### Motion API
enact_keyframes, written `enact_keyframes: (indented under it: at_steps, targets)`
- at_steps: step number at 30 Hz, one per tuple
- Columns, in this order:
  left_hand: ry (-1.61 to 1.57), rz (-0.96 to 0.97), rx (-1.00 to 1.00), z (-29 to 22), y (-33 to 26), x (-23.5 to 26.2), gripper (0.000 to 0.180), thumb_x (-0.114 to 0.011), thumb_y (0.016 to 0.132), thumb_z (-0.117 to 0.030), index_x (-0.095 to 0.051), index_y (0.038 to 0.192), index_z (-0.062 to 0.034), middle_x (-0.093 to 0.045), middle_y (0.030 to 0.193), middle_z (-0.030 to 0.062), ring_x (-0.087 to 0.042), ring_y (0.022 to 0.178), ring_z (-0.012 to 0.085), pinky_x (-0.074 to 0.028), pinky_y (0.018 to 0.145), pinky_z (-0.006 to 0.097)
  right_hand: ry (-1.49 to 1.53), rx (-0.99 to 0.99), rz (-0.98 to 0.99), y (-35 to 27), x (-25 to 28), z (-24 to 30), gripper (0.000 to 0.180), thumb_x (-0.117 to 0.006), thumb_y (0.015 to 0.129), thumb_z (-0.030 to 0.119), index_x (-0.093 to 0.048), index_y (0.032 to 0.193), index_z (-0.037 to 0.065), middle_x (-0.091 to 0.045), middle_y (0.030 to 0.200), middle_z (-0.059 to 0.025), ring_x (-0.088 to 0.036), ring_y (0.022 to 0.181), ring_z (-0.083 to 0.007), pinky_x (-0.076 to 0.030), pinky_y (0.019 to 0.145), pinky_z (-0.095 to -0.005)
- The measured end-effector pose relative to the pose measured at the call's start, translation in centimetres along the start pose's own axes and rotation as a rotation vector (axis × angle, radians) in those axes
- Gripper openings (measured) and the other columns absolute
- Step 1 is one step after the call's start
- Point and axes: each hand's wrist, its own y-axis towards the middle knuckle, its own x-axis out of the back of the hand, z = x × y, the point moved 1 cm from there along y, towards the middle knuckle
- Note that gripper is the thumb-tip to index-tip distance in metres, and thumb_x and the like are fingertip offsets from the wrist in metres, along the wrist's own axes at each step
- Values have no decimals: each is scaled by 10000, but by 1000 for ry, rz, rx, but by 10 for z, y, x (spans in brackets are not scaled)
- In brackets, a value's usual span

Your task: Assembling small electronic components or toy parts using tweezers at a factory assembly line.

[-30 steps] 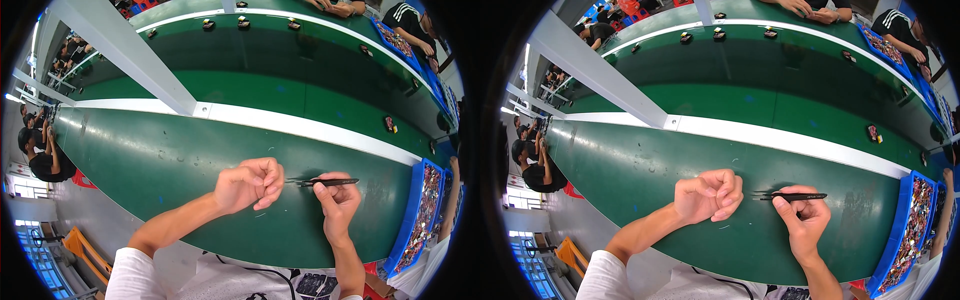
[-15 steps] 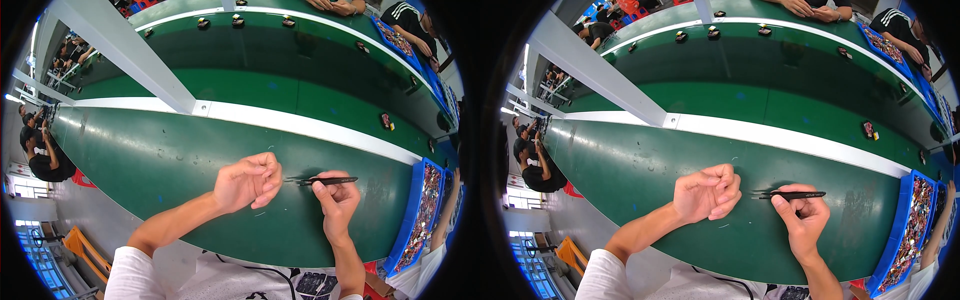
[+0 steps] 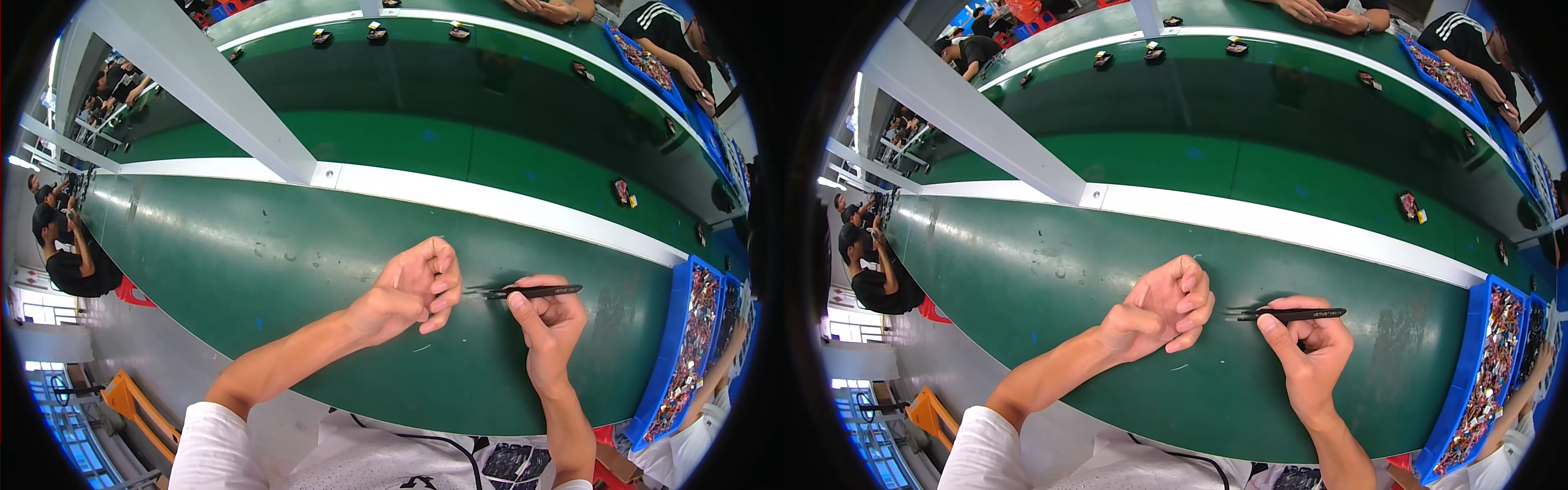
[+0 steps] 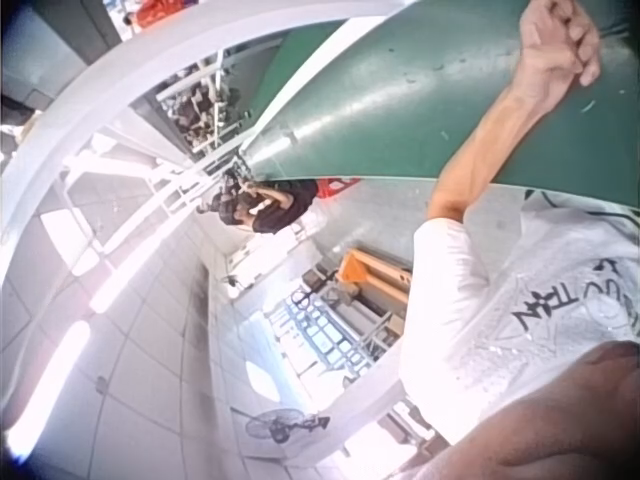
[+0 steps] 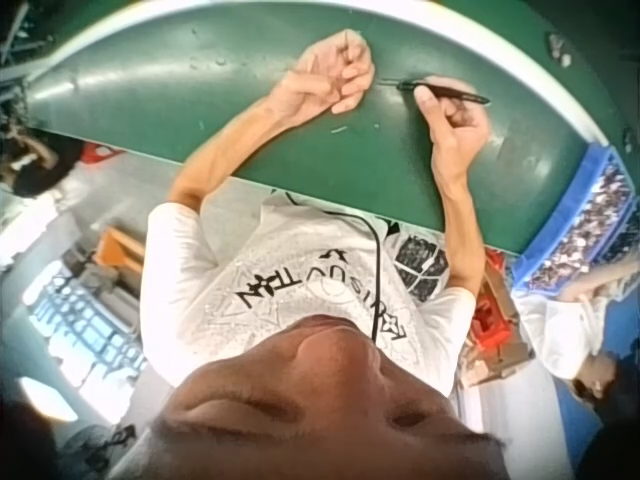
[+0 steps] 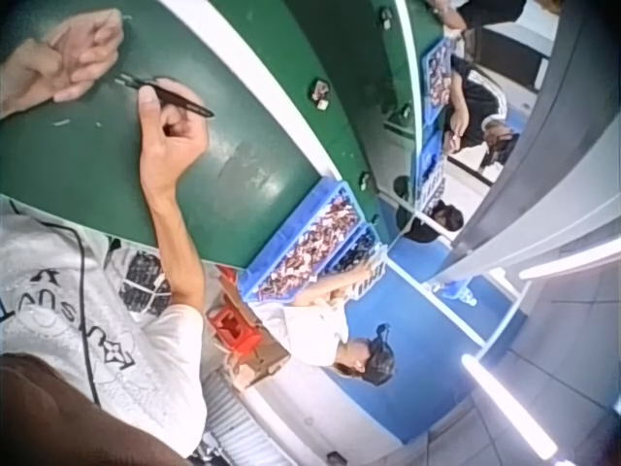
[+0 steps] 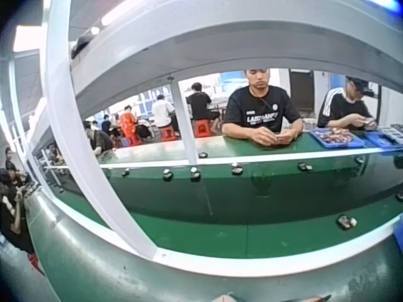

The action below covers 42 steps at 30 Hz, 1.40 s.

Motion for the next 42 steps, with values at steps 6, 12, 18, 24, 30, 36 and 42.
enact_keyframes:
  at_steps: [6, 12, 18, 24, 30, 36, 42]
  targets:
    - [26, -16, -2, -1, -1, -1, 481, -437, 540, 67, -390, 989, -98, -391, 871, 37, -444, 745, 166, -385, 462, 266, -3, 2, -3, 0, 0, -1, 166, -763, 889, -13, -672, 1028, -19, -671, 768, 16, -402, 563, 22, -282, 509, -177]
    - [14, -14, 8, -2, -1, -2, 487, -429, 534, 72, -390, 989, -98, -389, 870, 39, -445, 743, 166, -383, 460, 267, -1, 2, -1, 1, 0, -1, 171, -764, 888, -15, -671, 1033, -21, -669, 762, 16, -405, 564, 22, -287, 510, -177]
    - [9, 1, 12, -2, -1, -1, 495, -422, 525, 69, -392, 989, -100, -378, 858, 36, -443, 741, 166, -378, 458, 269, 5, -4, 0, 1, 0, 0, 174, -763, 887, -20, -671, 1035, -23, -684, 784, 4, -410, 570, 22, -292, 515, -174]
    - [34, 14, 7, -2, -1, -2, 491, -536, 621, 152, -443, 1043, -82, -450, 909, 46, -518, 809, 179, -404, 456, 274, -1, 9, 12, 0, 1, -1, 174, -759, 888, -22, -670, 1038, -23, -701, 816, -12, -417, 575, 23, -305, 514, -173]
    - [288, -92, -172, 4, -3, -3, 398, -748, 793, 143, -493, 1013, -70, -526, 911, 54, -673, 908, 203, -567, 508, 269, -127, 281, -65, -3, -1, -8, 210, -784, 847, -51, -672, 1024, -36, -731, 891, -94, -475, 577, 0, -350, 521, -167]
    - [447, -138, -304, 10, -4, 0, 348, -739, 815, 170, -510, 974, -38, -559, 816, 48, -737, 909, 223, -630, 574, 289, -282, 595, 2, -3, -2, -7, 231, -832, 792, -36, -699, 981, -25, -735, 891, -143, -454, 484, -21, -324, 445, -187]
    - [476, -161, -288, 11, -5, -2, 356, -749, 808, 171, -523, 993, -32, -559, 802, 40, -745, 926, 234, -634, 583, 293, -312, 622, 3, -2, -2, -8, 233, -845, 787, -17, -705, 973, -23, -735, 872, -139, -437, 458, -24, -307, 429, -188]
